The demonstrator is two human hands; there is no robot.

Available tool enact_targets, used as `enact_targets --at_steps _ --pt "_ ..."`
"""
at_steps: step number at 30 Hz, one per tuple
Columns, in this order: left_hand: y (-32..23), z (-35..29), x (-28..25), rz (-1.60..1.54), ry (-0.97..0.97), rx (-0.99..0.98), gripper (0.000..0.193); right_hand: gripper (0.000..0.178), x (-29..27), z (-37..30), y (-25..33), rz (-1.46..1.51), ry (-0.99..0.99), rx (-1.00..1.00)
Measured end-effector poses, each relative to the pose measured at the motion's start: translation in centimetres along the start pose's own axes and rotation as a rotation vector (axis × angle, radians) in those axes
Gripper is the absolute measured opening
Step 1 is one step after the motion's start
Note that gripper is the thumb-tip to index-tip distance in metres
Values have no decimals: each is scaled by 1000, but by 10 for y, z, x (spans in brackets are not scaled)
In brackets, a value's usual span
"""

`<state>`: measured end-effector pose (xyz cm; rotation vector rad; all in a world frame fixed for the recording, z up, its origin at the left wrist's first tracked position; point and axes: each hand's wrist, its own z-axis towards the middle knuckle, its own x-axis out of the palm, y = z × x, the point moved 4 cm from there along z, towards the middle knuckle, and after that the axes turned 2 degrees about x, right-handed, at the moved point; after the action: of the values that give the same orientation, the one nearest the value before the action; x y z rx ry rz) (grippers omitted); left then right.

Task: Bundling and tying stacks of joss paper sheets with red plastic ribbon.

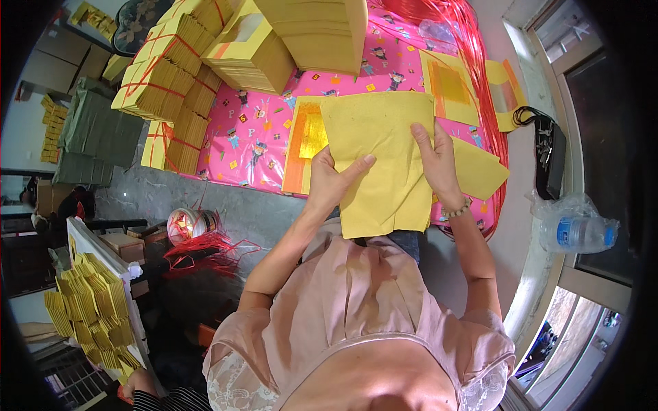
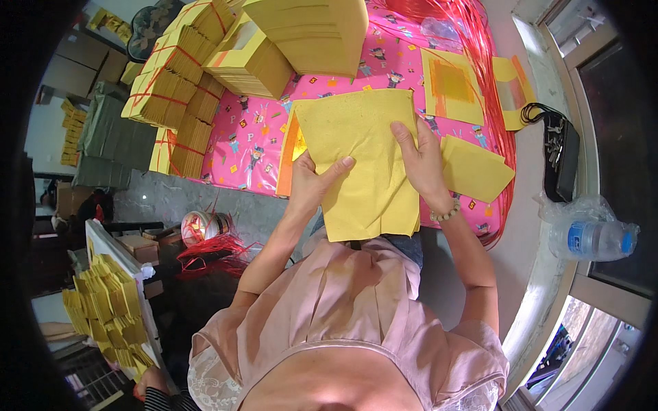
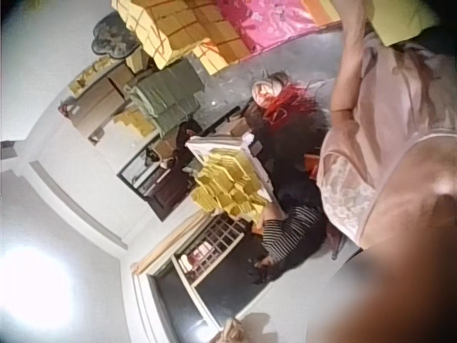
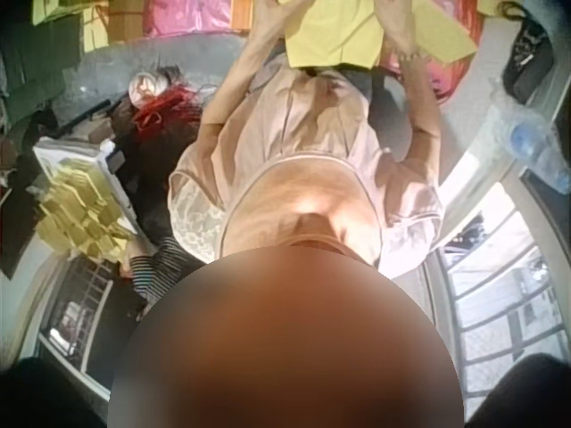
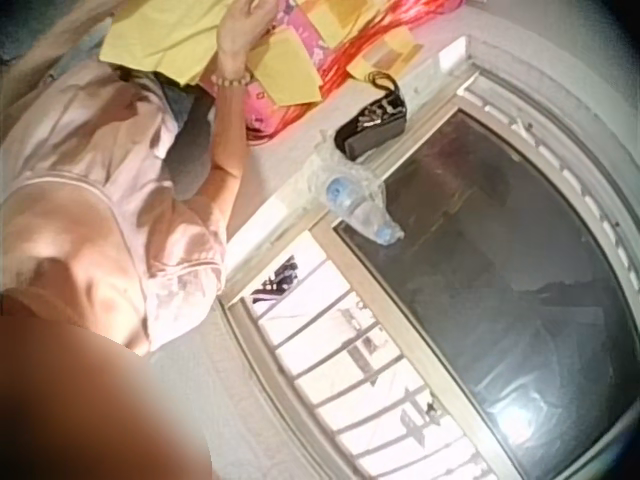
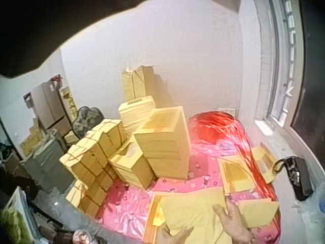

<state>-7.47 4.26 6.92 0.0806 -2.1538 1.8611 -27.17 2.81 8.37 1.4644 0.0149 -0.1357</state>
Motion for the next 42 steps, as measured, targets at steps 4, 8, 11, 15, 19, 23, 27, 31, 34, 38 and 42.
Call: enact_targets --at_steps 4,8,11,15,19,23,27,31,34,38,42 --pt "-4 2 4 38 4 65 32 37 -3 -3 -7 132 -8 25" --pt "-4 1 11 18 7 122 33 38 -5 -10 -7 173 -48 25" --pt "-4 -2 14 75 29 142 34 38 -8 -17 -6 214 -55 22" --pt "-5 -4 15 59 43 127 33 36 -11 -22 -1 143 -103 -52" --pt "-8 -6 16 64 22 152 35 39 -12 -22 1 198 -72 48" --pt "-11 -4 15 4 18 184 36 52 -6 -26 12 201 21 -29" --pt "-12 -2 14 26 13 236 37 60 -6 -25 11 149 14 51" --pt "-9 1 10 23 -12 229 36 55 -11 -23 6 242 83 71" --pt "-8 4 7 12 30 220 36 47 -14 -27 -5 212 175 255" --pt "-7 4 8 21 46 240 36 46 -18 -28 -6 255 226 249" --pt "-8 4 10 28 15 233 37 44 -24 -29 -8 221 220 267"
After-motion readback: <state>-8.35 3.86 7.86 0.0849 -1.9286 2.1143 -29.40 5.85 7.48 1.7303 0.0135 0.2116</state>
